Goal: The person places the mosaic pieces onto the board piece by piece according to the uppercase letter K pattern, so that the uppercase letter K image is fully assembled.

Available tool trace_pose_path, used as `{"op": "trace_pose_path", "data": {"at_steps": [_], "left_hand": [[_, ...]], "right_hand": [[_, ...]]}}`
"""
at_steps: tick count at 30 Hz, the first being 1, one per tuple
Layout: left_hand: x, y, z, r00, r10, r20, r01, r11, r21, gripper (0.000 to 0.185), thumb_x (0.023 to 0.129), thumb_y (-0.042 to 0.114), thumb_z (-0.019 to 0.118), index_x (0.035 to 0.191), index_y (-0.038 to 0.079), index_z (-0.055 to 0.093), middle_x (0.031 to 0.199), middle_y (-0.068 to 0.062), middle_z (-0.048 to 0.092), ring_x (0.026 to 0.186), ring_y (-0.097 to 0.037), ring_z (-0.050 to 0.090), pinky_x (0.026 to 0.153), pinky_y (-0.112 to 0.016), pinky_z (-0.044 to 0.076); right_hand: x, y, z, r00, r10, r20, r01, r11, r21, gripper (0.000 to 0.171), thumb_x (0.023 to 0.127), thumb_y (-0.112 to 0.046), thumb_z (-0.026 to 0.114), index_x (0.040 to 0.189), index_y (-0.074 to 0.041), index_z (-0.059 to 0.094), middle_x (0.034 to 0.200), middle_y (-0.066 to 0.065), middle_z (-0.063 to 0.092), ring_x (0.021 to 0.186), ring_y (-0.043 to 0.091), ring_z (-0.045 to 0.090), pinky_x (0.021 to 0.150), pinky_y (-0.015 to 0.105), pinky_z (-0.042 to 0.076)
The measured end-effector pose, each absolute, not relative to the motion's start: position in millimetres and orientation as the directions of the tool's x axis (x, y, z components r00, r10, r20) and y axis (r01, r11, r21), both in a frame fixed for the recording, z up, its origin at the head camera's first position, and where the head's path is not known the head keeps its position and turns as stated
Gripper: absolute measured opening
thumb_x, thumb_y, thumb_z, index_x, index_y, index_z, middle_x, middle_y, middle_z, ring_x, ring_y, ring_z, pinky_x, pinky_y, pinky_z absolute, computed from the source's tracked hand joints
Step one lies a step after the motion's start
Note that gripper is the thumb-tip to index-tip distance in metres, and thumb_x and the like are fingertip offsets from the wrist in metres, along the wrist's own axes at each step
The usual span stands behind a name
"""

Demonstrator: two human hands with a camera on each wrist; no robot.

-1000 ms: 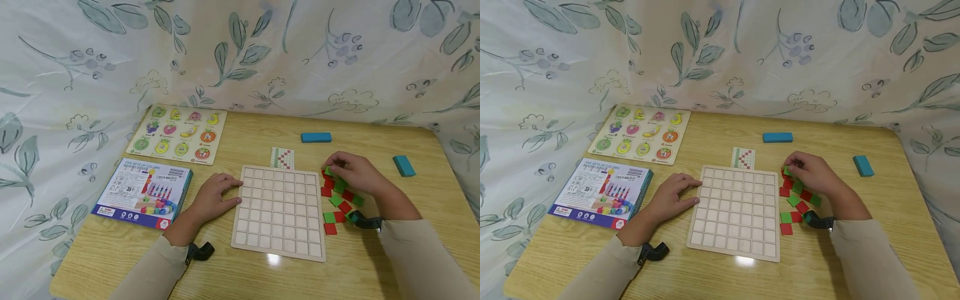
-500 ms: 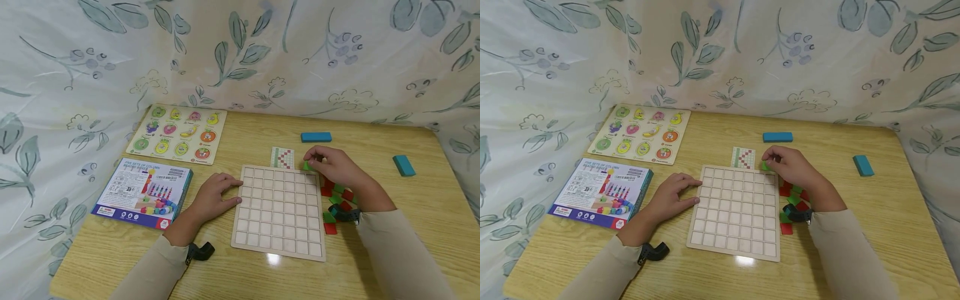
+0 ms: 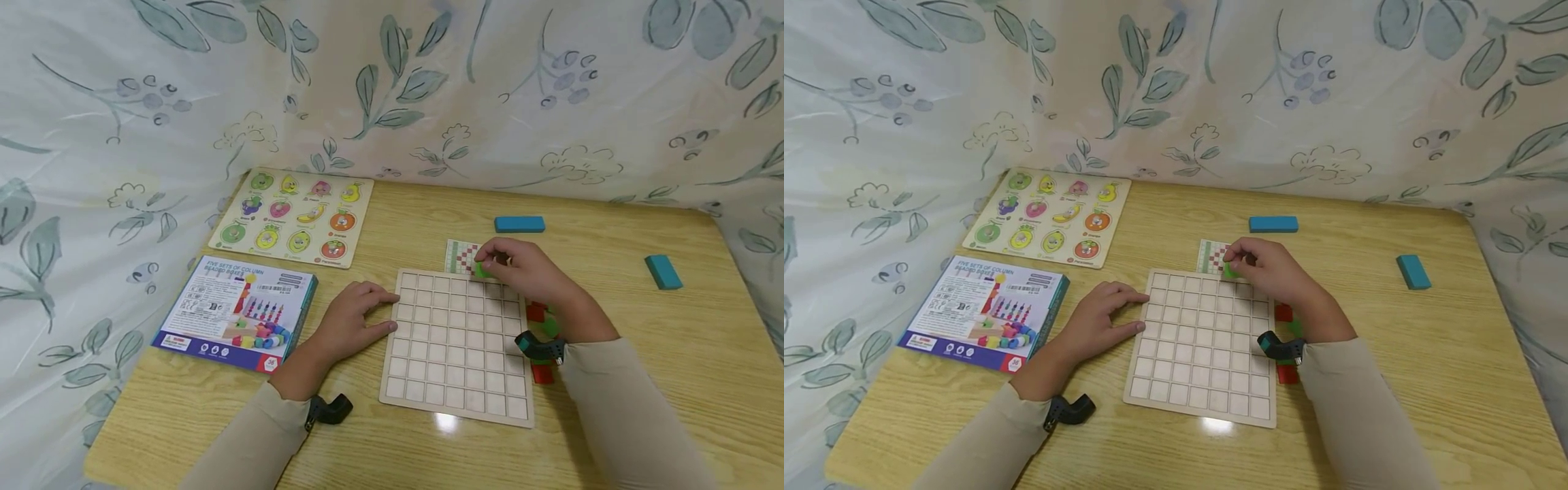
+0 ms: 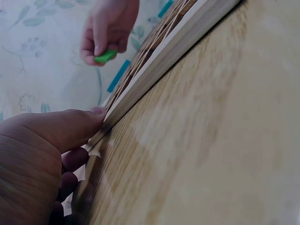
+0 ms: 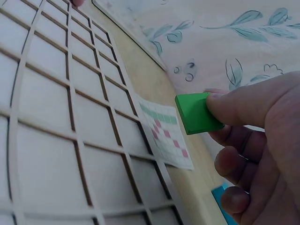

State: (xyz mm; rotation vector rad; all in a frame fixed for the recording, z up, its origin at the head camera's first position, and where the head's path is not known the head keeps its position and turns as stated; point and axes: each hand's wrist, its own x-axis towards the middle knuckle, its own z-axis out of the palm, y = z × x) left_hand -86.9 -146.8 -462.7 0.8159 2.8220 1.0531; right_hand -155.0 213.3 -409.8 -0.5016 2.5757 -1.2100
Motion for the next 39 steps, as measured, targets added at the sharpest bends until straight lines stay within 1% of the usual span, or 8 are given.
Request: {"op": "trace_pose_path", "data": {"at_steps": [4,9,19,23,30,35,39], "left_hand": [[-87,-147,-465,-0.861,0.481,0.164,0.472,0.636,0.611,0.045,0.091,0.031,0.088,0.132,0.018,0.077,0.126,0.0,0.069,0.116,-0.022,0.06,0.098,-0.045,0.051],[-87,-147,-464,-0.86,0.482,0.167,0.474,0.634,0.61,0.045,0.091,0.032,0.087,0.133,0.019,0.077,0.126,0.0,0.069,0.115,-0.021,0.06,0.097,-0.044,0.051],[-88,-147,-464,-0.864,0.478,0.159,0.468,0.642,0.607,0.044,0.092,0.032,0.087,0.132,0.019,0.077,0.124,0.001,0.069,0.114,-0.02,0.06,0.096,-0.043,0.051],[-87,-147,-464,-0.863,0.478,0.163,0.468,0.636,0.614,0.044,0.091,0.031,0.088,0.132,0.018,0.077,0.124,0.001,0.069,0.114,-0.021,0.06,0.096,-0.044,0.051],[-87,-146,-463,-0.865,0.478,0.156,0.464,0.639,0.614,0.043,0.092,0.031,0.087,0.132,0.018,0.077,0.123,0.001,0.069,0.115,-0.021,0.059,0.097,-0.043,0.051],[-87,-146,-463,-0.865,0.477,0.158,0.464,0.639,0.613,0.044,0.092,0.031,0.087,0.132,0.018,0.077,0.124,0.001,0.069,0.114,-0.021,0.059,0.096,-0.043,0.051],[-87,-147,-464,-0.863,0.478,0.164,0.469,0.637,0.612,0.044,0.092,0.032,0.087,0.132,0.018,0.077,0.124,0.001,0.069,0.113,-0.02,0.059,0.096,-0.042,0.051]], "right_hand": [[-155,203,-411,-0.905,-0.418,-0.082,-0.199,0.584,-0.787,0.013,0.11,-0.014,0.062,0.117,-0.009,0.071,0.111,0.008,0.066,0.093,0.028,0.054,0.075,0.033,0.05],[-155,192,-413,-0.9,-0.428,-0.08,-0.209,0.586,-0.783,0.013,0.109,-0.015,0.063,0.117,-0.01,0.072,0.106,0.006,0.066,0.085,0.027,0.055,0.073,0.034,0.049],[-154,174,-414,-0.887,-0.458,-0.049,-0.228,0.529,-0.817,0.01,0.108,-0.014,0.065,0.113,-0.011,0.073,0.107,0.007,0.066,0.079,0.024,0.053,0.071,0.033,0.046],[-153,166,-414,-0.886,-0.461,-0.048,-0.221,0.512,-0.83,0.01,0.107,-0.013,0.066,0.113,-0.01,0.074,0.108,0.006,0.068,0.08,0.025,0.053,0.073,0.034,0.047],[-152,157,-418,-0.871,-0.486,-0.076,-0.199,0.49,-0.849,0.01,0.107,-0.011,0.067,0.113,-0.012,0.075,0.111,0.005,0.068,0.089,0.026,0.057,0.079,0.038,0.048],[-152,150,-421,-0.866,-0.495,-0.068,-0.218,0.497,-0.84,0.01,0.106,-0.012,0.068,0.113,-0.013,0.076,0.111,0.003,0.069,0.089,0.025,0.058,0.078,0.038,0.049],[-153,144,-423,-0.865,-0.499,-0.063,-0.225,0.496,-0.839,0.011,0.107,-0.013,0.067,0.114,-0.012,0.076,0.11,0.002,0.071,0.094,0.023,0.061,0.082,0.04,0.05]]}}
